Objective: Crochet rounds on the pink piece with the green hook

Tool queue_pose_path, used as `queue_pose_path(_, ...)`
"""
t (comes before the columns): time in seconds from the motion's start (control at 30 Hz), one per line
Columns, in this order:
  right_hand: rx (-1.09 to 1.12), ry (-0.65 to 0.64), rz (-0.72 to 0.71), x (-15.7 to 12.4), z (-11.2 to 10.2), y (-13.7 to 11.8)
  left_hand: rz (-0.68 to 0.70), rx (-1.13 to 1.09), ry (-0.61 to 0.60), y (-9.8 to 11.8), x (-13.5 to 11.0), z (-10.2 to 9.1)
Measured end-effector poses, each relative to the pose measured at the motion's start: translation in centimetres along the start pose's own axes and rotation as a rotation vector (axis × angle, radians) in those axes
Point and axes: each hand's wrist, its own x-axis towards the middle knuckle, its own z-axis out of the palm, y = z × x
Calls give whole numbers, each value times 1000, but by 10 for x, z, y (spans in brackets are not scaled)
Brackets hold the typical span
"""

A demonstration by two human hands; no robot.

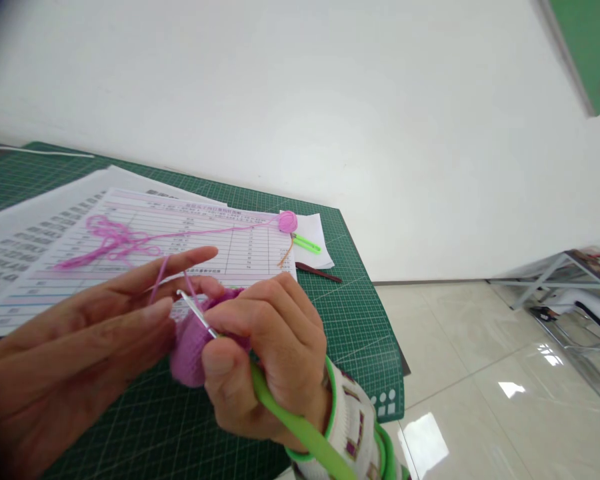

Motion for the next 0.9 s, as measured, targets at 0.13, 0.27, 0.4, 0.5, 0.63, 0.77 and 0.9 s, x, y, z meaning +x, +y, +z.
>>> queue_pose_path(0.13, 20, 106, -18, -2, 5, 3, -105, -161, 171, 0, -3, -9)
queue_pose_path(0.27, -31, 172, -55, 0, 4, 12, -6, -22, 101, -1, 2, -8)
queue_pose_path(0.4, -92, 254, -77, 4, 2, 22, 84, 98, 35, 4, 8, -5)
queue_pose_path(0.5, -55, 284, -38, 5, 2, 24, 125, 159, 18, 7, 8, -5)
queue_pose_path(0.63, 133, 198, 255, 4, 4, 24, 163, 247, 21, 4, 7, -8)
queue_pose_path(0.77, 242, 109, 451, 3, 5, 27, 170, 350, 31, 0, 5, -10)
queue_pose_path(0.9, 301, 67, 610, 2, 6, 30, 208, 424, 43, -2, 6, -8)
